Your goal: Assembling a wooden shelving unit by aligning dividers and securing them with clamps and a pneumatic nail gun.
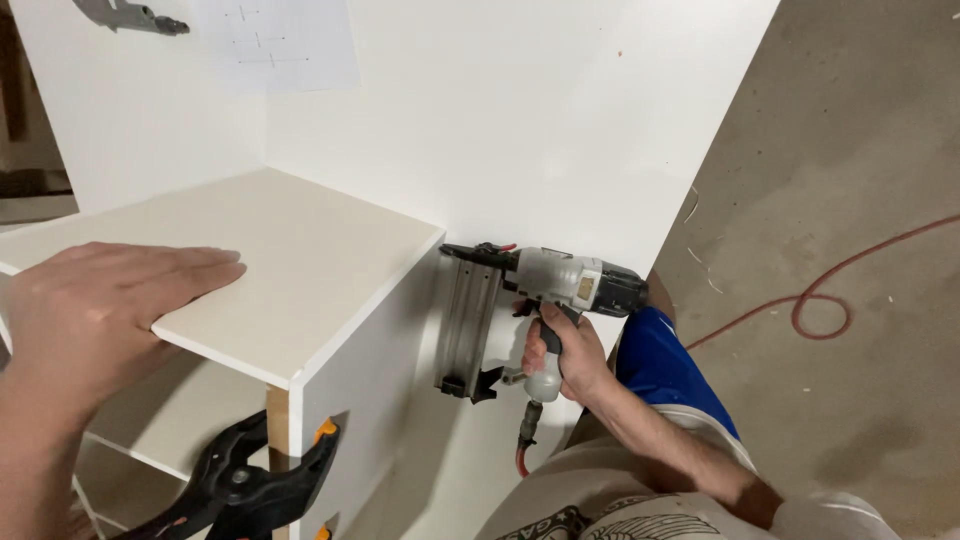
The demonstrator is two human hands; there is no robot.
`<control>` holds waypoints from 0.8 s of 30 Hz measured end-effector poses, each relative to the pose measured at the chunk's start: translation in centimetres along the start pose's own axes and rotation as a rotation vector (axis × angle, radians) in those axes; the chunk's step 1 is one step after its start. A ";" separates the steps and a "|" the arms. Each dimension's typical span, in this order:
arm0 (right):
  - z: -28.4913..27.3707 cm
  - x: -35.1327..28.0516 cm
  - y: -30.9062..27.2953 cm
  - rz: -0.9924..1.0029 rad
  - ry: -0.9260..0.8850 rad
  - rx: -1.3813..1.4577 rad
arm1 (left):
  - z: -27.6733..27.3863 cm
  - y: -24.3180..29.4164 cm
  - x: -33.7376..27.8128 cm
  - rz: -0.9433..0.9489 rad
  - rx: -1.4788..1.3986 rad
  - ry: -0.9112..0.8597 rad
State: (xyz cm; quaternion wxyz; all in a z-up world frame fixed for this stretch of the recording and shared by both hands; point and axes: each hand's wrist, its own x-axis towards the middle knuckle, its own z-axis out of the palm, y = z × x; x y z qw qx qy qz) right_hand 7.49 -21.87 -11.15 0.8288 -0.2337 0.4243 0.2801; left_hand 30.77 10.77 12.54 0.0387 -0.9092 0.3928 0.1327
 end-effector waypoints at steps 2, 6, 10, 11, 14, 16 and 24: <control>-0.2 0.5 0.3 -0.009 -0.006 0.017 | -0.3 0.3 0.4 0.009 -0.009 0.005; -0.3 0.7 0.7 -0.112 -0.073 -0.011 | -0.4 0.5 0.5 -0.002 -0.034 -0.007; 0.3 0.4 0.4 -0.185 -0.138 -0.055 | 0.1 -0.1 -0.1 0.012 -0.029 -0.027; 0.1 0.6 0.7 -0.187 -0.137 -0.054 | 0.1 -0.1 -0.1 0.014 -0.029 -0.026; -0.4 0.8 1.3 -0.171 -0.133 0.021 | 0.1 -0.1 -0.1 0.039 -0.036 -0.017; -0.5 1.0 1.5 -0.129 -0.112 0.039 | 0.3 -0.2 -0.4 0.025 0.028 -0.008; -0.5 1.4 1.8 -0.073 -0.115 0.057 | -0.1 0.0 0.2 0.055 0.029 0.032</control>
